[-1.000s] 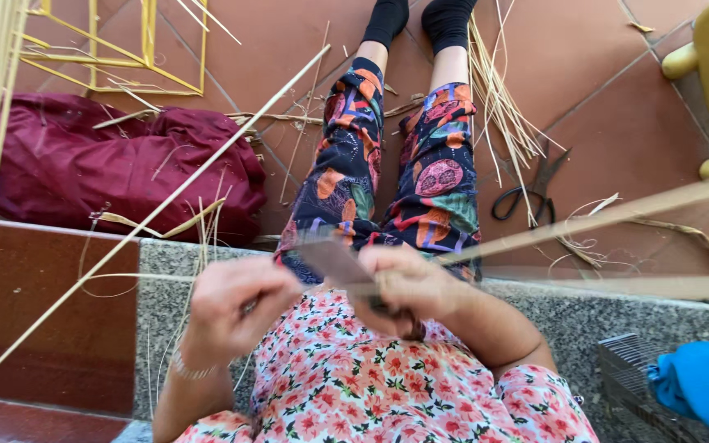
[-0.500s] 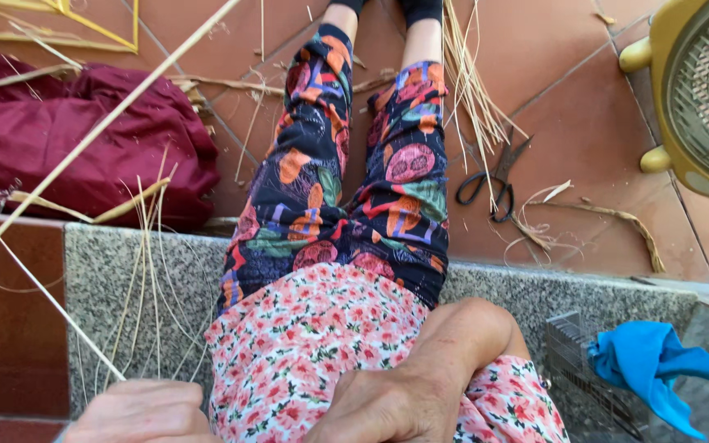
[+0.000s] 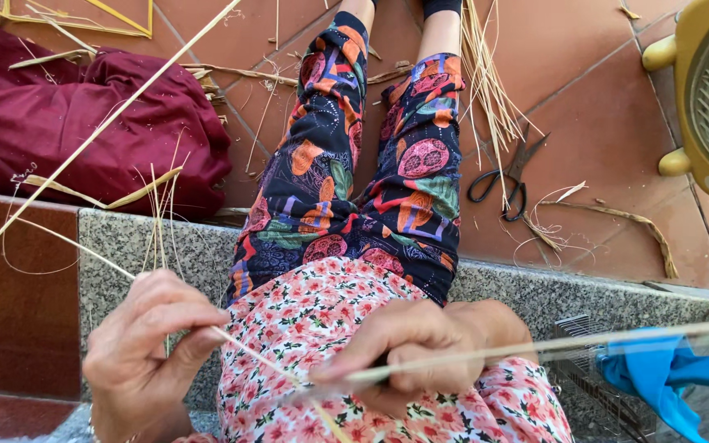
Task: The person sits on the floor and uses a knife to shave thin strips from bamboo rods. They hold the rod in one hand and the knife in the other, repeatedly scraping the surface to create fine fibers. The person occasionally adjusts the rod and discards the shaved material onto the floor.
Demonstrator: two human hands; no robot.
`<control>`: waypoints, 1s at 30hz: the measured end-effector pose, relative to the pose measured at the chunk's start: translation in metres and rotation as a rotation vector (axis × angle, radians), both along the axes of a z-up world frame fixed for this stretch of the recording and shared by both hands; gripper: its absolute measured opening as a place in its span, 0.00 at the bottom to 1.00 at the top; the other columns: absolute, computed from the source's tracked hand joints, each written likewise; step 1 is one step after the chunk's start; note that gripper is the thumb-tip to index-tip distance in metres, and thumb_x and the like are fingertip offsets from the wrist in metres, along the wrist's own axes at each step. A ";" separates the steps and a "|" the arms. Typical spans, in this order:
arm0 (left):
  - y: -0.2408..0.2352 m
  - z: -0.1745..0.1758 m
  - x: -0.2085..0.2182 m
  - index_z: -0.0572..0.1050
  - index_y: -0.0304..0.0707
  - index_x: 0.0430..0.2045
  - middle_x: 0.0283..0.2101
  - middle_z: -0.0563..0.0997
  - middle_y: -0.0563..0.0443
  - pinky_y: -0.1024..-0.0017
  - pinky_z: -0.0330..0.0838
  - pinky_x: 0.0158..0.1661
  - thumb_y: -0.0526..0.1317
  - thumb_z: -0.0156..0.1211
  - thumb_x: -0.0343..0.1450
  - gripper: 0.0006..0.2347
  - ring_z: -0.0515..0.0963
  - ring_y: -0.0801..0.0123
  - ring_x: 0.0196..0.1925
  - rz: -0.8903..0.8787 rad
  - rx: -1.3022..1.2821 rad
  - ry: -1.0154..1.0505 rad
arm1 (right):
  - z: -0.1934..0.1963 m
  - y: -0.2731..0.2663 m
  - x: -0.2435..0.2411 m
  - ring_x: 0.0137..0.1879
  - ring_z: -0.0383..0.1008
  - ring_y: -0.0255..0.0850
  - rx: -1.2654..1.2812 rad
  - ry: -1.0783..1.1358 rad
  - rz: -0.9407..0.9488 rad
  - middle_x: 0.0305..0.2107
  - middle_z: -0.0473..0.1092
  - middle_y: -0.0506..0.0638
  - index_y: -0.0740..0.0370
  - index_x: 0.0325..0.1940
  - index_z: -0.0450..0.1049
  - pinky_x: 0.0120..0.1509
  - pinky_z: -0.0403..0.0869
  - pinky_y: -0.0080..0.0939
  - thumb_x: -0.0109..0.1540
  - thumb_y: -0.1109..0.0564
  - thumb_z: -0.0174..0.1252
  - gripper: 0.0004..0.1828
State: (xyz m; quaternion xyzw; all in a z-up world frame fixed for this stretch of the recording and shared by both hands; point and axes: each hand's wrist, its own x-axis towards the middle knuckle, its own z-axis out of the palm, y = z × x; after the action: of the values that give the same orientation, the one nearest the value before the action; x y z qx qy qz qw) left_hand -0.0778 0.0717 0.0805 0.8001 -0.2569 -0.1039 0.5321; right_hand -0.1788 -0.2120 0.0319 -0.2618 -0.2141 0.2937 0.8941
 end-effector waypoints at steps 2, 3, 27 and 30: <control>0.003 -0.006 0.001 0.79 0.35 0.34 0.30 0.79 0.54 0.74 0.66 0.36 0.37 0.69 0.67 0.07 0.76 0.72 0.32 -0.032 -0.006 0.014 | -0.001 -0.001 -0.004 0.25 0.64 0.32 0.000 0.118 -0.034 0.25 0.67 0.50 0.67 0.68 0.64 0.30 0.64 0.35 0.79 0.45 0.45 0.23; 0.005 -0.010 0.003 0.79 0.35 0.33 0.29 0.79 0.54 0.74 0.66 0.35 0.37 0.69 0.67 0.07 0.76 0.73 0.32 -0.042 -0.007 0.017 | 0.000 -0.004 -0.005 0.24 0.62 0.31 -0.019 0.177 -0.050 0.23 0.66 0.50 0.68 0.68 0.65 0.28 0.61 0.34 0.79 0.45 0.46 0.24; 0.031 -0.102 0.045 0.75 0.38 0.28 0.31 0.76 0.57 0.69 0.60 0.47 0.42 0.57 0.78 0.10 0.71 0.71 0.37 -0.080 -0.081 0.076 | -0.100 -0.036 0.098 0.18 0.53 0.29 0.040 0.500 -0.283 0.18 0.58 0.45 0.63 0.67 0.63 0.23 0.56 0.32 0.76 0.38 0.46 0.27; 0.030 -0.106 0.044 0.75 0.40 0.25 0.29 0.75 0.59 0.71 0.60 0.45 0.42 0.57 0.78 0.11 0.71 0.73 0.35 -0.071 -0.054 0.074 | -0.110 -0.037 0.103 0.19 0.52 0.29 -0.027 0.480 -0.329 0.19 0.58 0.45 0.62 0.69 0.63 0.22 0.56 0.32 0.76 0.39 0.45 0.27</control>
State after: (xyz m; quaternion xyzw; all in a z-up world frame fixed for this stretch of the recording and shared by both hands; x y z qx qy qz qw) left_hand -0.0336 0.1019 -0.0255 0.7716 -0.2678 -0.1450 0.5585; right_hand -0.0753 -0.2493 -0.0785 -0.2276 0.0529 0.2013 0.9513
